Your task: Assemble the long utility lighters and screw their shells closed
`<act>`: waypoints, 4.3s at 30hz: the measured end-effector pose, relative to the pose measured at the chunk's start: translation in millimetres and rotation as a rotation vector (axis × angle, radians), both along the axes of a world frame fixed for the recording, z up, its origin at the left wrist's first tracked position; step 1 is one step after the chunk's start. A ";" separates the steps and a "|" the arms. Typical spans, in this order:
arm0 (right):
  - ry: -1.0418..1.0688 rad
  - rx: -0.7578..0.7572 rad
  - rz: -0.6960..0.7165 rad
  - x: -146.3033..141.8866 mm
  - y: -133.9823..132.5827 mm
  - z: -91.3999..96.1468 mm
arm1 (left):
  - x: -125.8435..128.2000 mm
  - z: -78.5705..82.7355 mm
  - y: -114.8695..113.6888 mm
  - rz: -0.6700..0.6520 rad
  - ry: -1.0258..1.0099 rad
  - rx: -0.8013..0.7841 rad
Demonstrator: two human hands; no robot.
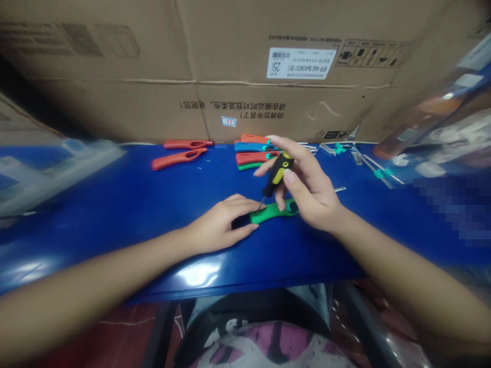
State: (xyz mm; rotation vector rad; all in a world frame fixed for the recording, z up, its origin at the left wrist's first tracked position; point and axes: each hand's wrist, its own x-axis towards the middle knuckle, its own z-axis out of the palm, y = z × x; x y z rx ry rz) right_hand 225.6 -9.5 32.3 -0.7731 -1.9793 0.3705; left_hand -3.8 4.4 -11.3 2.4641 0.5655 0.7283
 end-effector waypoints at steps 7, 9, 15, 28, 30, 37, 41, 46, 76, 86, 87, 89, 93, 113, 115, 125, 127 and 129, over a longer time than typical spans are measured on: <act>0.009 0.259 -0.029 -1.8 -3.5 1.8 | 0.4 1.1 -0.8 -0.008 -0.010 0.007; -0.002 0.139 0.063 -2.7 -4.4 3.4 | 0.9 2.1 -1.2 -0.009 -0.012 -0.005; 0.015 0.167 0.035 -4.4 -4.4 4.7 | 1.0 1.4 -0.9 0.000 0.002 -0.008; 0.028 0.264 -0.068 -5.5 -5.4 3.6 | 0.3 1.0 -0.5 0.009 0.025 -0.012; 0.010 0.284 -0.095 -4.8 -5.1 3.2 | 0.2 1.3 -0.6 0.013 0.022 -0.015; 0.055 0.020 0.084 -7.4 -3.6 1.2 | 0.2 1.8 -0.6 0.005 0.015 -0.015; 0.066 0.254 -0.111 -8.1 -5.2 1.5 | 0.4 0.5 -0.3 0.012 0.017 -0.009; 0.063 0.051 -0.027 -7.6 -7.7 1.9 | 1.4 1.7 -1.2 0.022 0.013 -0.016; 0.031 0.056 0.051 -6.2 -4.5 4.6 | 0.4 -0.4 -0.2 0.023 0.020 -0.017; 0.029 -0.014 0.122 -8.1 -2.7 6.2 | -0.2 0.7 0.2 0.012 0.024 -0.034; 0.043 -0.005 0.107 -7.8 -1.9 5.5 | -0.4 0.2 0.5 0.012 0.029 -0.036; 0.055 0.087 0.024 -6.3 0.7 4.2 | -0.7 -1.1 1.0 0.011 0.029 -0.034; 0.025 0.146 -0.025 -1.9 6.1 2.8 | -0.6 -2.2 0.8 0.012 0.018 -0.025; 0.012 0.196 0.006 -5.0 -5.1 6.8 | 0.6 -1.6 1.1 0.026 0.034 -0.026; 0.009 0.324 -0.046 -5.1 -4.1 7.3 | 0.5 -1.8 1.3 0.020 0.040 -0.024; -0.003 0.156 -0.023 -4.7 -6.4 9.7 | -0.8 -2.1 1.0 0.030 0.044 -0.023; -0.013 0.196 -0.086 -3.7 -6.0 10.5 | -0.4 -1.9 1.0 0.029 0.037 -0.028; -0.020 0.136 -0.062 -2.5 -5.7 11.8 | 0.1 -1.8 0.8 0.027 0.031 -0.035</act>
